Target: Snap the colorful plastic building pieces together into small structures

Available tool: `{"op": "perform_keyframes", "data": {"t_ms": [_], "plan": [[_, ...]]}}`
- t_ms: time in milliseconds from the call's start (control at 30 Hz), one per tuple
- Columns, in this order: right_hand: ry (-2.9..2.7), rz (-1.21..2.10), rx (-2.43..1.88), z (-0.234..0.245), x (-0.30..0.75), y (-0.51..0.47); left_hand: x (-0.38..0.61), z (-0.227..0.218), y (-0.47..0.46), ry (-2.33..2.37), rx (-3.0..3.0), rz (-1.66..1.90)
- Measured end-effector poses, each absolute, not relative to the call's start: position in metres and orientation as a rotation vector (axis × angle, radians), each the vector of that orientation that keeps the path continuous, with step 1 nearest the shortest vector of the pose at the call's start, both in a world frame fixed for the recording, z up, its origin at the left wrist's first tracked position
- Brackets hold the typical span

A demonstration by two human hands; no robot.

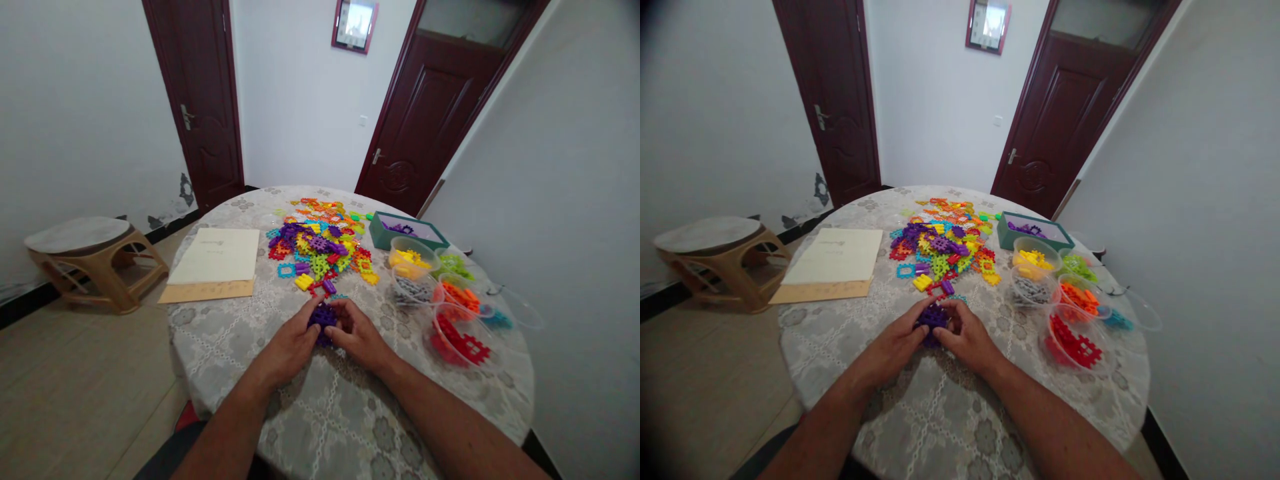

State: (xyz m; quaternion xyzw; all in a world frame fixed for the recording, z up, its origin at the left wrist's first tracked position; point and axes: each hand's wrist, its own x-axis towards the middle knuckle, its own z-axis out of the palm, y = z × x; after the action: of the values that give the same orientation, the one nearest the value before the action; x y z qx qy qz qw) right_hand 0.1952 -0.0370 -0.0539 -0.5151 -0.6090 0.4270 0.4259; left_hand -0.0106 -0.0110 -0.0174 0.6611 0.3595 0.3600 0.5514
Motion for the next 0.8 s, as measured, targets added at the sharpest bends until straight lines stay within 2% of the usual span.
{"op": "perform_keyframes", "data": {"t_ms": [467,667,800], "plan": [[-1.444,1.099,-1.15,-0.037,0.192,-0.035,-0.004,-0.015,-0.012,0.805,1.365,0.735],[-1.399,1.269,-1.329,0.013,0.217,-0.048,-0.005,-0.014,-0.008,0.89,1.256,0.81],[-1.565,1.16,-1.474,0.057,0.261,-0.037,-0.006,-0.014,-0.007,0.983,1.212,0.85]]}}
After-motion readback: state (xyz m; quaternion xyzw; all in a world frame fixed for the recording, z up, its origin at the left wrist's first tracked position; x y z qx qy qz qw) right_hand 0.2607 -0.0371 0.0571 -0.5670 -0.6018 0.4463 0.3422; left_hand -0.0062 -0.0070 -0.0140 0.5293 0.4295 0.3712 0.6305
